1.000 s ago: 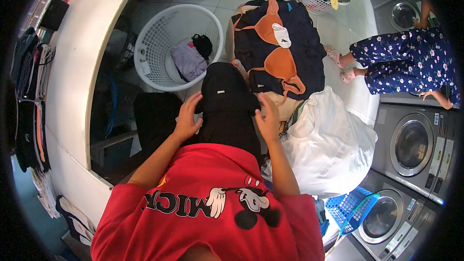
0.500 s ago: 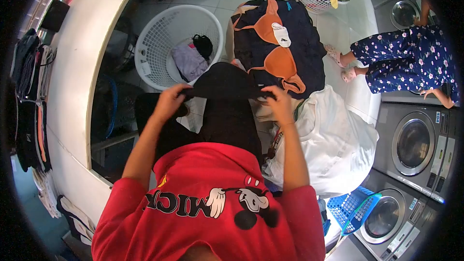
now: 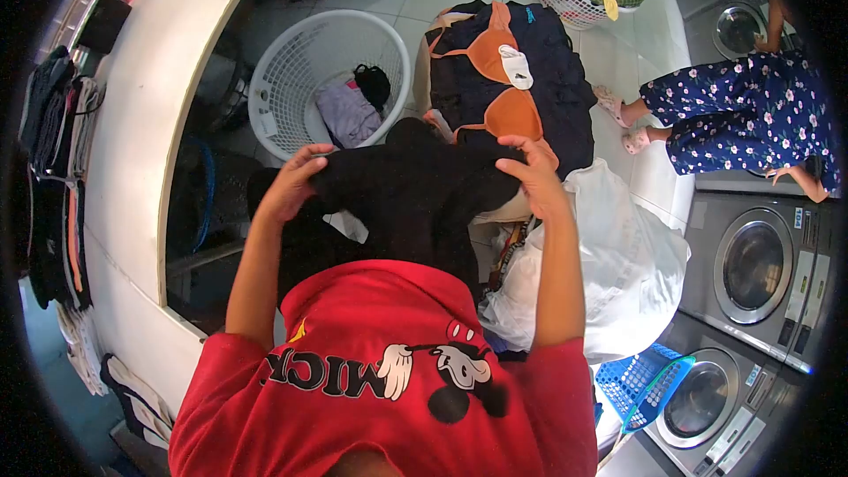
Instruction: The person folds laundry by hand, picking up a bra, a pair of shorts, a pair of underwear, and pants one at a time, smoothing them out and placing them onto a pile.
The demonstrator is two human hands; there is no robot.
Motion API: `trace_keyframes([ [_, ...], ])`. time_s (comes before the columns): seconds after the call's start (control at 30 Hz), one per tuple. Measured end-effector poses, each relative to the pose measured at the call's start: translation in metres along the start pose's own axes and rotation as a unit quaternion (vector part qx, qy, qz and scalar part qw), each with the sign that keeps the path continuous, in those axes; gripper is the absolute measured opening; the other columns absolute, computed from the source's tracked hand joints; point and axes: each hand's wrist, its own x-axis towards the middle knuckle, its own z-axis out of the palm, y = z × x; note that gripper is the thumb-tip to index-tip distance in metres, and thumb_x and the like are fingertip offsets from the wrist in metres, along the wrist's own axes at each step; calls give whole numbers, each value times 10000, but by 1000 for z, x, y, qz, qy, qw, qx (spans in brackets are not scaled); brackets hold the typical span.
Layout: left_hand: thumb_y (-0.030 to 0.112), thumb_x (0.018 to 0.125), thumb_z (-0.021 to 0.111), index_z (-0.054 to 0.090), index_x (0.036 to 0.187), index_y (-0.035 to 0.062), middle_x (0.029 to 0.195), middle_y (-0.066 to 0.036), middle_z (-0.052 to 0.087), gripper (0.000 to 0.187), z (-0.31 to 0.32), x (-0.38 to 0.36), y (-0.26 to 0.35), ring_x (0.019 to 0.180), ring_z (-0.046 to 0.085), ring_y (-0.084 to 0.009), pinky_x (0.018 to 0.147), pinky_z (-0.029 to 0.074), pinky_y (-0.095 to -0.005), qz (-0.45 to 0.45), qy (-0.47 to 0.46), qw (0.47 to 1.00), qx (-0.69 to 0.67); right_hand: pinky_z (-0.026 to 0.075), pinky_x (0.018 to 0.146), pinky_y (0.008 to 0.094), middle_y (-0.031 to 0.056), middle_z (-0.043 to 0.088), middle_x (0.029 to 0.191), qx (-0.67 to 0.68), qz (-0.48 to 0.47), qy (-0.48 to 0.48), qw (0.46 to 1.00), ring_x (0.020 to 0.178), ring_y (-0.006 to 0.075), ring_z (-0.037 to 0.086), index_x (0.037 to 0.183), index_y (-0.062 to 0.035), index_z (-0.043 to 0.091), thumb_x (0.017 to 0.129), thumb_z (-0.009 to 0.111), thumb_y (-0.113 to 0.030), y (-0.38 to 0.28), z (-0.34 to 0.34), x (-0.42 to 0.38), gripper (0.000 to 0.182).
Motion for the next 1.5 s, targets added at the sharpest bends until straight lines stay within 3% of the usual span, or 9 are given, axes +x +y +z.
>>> trace_keyframes([
  [0.17,251,778,661,407,1199,80,1058,-60,535,521,0,30,-50,932,539,-163,797,432,-348,-53,84,992,-74,441,681,226,19,520,991,49,127,92,986,869,108,527,1122,-92,513,730,673,-77,67,-1,18,423],
  [0.3,211,743,696,414,1144,48,1029,-69,525,517,22,30,-35,931,533,-162,786,436,-318,32,126,991,-17,417,560,177,19,531,998,81,35,131,988,798,87,552,1151,-107,490,731,675,-111,62,12,12,459],
  [0.63,66,743,659,464,1088,-31,985,-153,524,408,122,51,-42,791,594,-192,701,482,-299,159,23,949,272,459,660,190,57,568,1009,125,-20,130,984,851,116,574,1190,-82,443,748,586,22,41,35,1,476],
  [0.83,3,733,586,546,1028,1,1068,-126,529,298,131,35,-47,871,588,-243,780,458,-352,254,18,856,450,445,842,241,77,537,1095,153,-23,119,981,982,140,537,1206,-29,430,742,569,78,39,42,3,496],
  [0.9,74,738,583,565,1041,37,1112,-92,526,306,129,31,-47,1027,518,-241,882,390,-393,358,26,666,654,460,812,232,77,555,1056,146,-47,124,980,950,135,550,1195,-29,436,751,564,70,34,49,4,473],
  [1.0,145,745,584,571,1050,59,1148,-98,518,318,127,32,-62,1138,431,-237,960,315,-427,408,35,606,682,439,828,238,108,566,1072,128,-68,83,986,965,145,547,1174,-26,441,771,554,50,25,64,4,426],
  [1.3,177,771,593,574,927,-3,1134,-180,508,239,118,15,-78,1145,429,-323,1014,297,-436,360,9,692,626,410,806,270,71,568,1031,-49,-37,27,998,940,134,520,1143,-62,482,871,524,-117,36,112,23,281],
  [1.37,78,749,588,567,951,25,1138,-166,510,210,109,11,-77,1118,448,-334,963,350,-421,352,17,798,489,417,796,279,60,563,1035,51,42,43,997,924,147,525,1118,-68,487,904,464,-163,26,112,23,236],
  [1.5,-19,709,567,556,1008,56,1149,-133,516,308,103,3,-56,1092,471,-319,907,385,-407,350,81,842,403,428,820,291,82,526,1102,41,20,13,999,969,165,520,1117,-52,463,897,379,-84,42,108,23,238],
])
